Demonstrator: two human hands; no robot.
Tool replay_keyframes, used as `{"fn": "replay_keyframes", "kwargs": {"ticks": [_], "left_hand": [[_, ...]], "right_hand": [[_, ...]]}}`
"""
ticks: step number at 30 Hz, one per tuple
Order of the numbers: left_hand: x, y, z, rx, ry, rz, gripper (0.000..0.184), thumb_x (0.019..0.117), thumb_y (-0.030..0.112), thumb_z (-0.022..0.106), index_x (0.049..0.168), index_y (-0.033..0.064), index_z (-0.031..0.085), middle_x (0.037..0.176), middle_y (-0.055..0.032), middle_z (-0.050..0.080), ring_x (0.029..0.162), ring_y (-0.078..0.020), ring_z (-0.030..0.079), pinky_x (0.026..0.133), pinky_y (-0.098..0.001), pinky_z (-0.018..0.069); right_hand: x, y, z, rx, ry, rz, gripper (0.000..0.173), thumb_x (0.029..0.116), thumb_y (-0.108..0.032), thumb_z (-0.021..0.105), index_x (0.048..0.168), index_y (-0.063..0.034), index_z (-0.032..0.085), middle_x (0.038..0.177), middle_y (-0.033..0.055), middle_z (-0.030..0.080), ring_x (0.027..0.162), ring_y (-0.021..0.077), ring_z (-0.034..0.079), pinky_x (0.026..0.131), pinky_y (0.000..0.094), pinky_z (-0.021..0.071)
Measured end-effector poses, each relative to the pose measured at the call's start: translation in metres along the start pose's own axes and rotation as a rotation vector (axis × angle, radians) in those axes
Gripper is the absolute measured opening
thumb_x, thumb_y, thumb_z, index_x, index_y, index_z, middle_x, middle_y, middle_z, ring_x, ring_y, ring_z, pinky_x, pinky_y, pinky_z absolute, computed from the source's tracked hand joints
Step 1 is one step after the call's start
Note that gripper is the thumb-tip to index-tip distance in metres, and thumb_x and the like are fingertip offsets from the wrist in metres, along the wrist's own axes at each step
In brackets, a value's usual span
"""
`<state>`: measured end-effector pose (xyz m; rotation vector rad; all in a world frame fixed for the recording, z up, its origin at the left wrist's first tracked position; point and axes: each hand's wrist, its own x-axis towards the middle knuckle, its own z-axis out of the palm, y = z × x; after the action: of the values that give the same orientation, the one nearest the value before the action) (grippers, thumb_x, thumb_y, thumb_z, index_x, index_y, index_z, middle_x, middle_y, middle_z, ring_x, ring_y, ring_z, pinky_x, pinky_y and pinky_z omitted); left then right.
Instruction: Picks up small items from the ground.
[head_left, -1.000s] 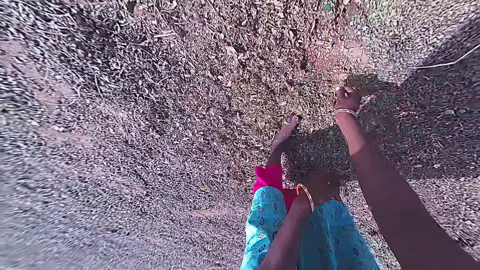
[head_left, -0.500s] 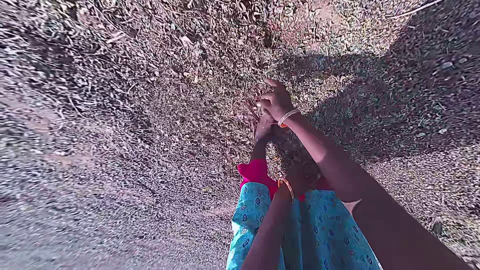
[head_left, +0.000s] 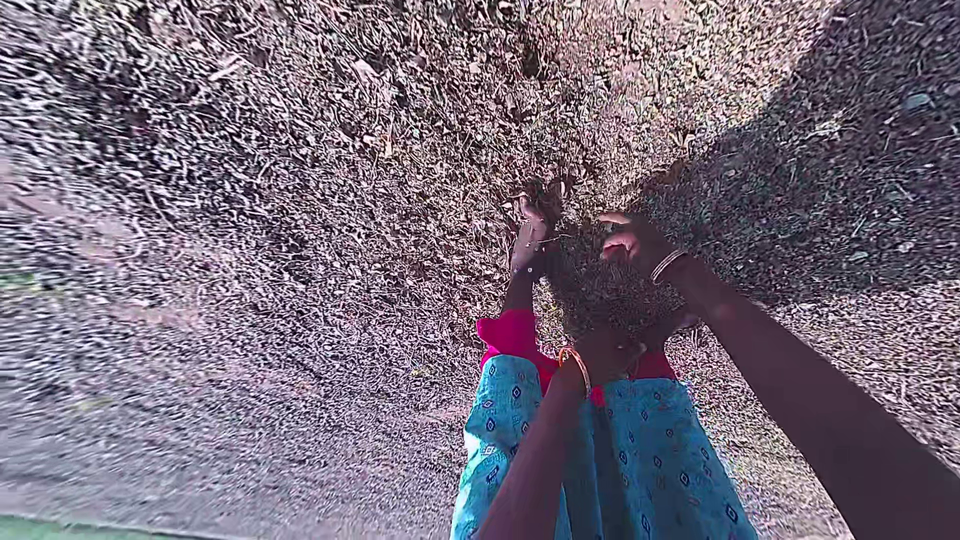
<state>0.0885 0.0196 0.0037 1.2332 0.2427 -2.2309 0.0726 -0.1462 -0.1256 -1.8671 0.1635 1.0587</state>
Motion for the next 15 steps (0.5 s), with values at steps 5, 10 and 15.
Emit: {"fn": "replay_keyframes", "kwargs": {"ticks": [5,10,15], "left_hand": [[0.003,0.0,0.0,0.088,-0.011,-0.005,0.045,0.1122,0.028,0.039,0.1,-0.0057,0.066,0.081,-0.0071,0.061,0.071,-0.0112,0.055,0.072,-0.0304,0.0494],[0.003,0.006,0.004,0.11,-0.019,-0.052,0.043,0.1117,0.027,0.041,0.102,-0.0057,0.067,0.083,-0.0077,0.063,0.072,-0.0115,0.058,0.076,-0.0315,0.0516],[0.004,0.006,0.006,0.136,-0.06,-0.078,0.045,0.1119,0.029,0.04,0.101,-0.0053,0.067,0.083,-0.0066,0.063,0.071,-0.0091,0.057,0.074,-0.0293,0.0502]], "right_hand": [[0.088,-0.008,-0.022,-0.271,0.077,0.2,0.028,0.0986,-0.035,0.068,0.116,-0.0151,0.079,0.173,0.0085,0.016,0.156,0.0499,0.006,0.11,0.0833,0.0116],[0.046,-0.045,0.077,-0.34,-0.642,0.111,0.036,0.1023,-0.029,0.064,0.122,0.0005,0.069,0.134,0.0258,0.062,0.128,0.049,0.055,0.1,0.0725,0.0413],[0.001,-0.004,0.073,-0.078,-0.268,0.021,0.027,0.1011,-0.019,0.064,0.112,0.0036,0.074,0.134,0.0233,0.064,0.129,0.0411,0.058,0.111,0.0597,0.0424]]}}
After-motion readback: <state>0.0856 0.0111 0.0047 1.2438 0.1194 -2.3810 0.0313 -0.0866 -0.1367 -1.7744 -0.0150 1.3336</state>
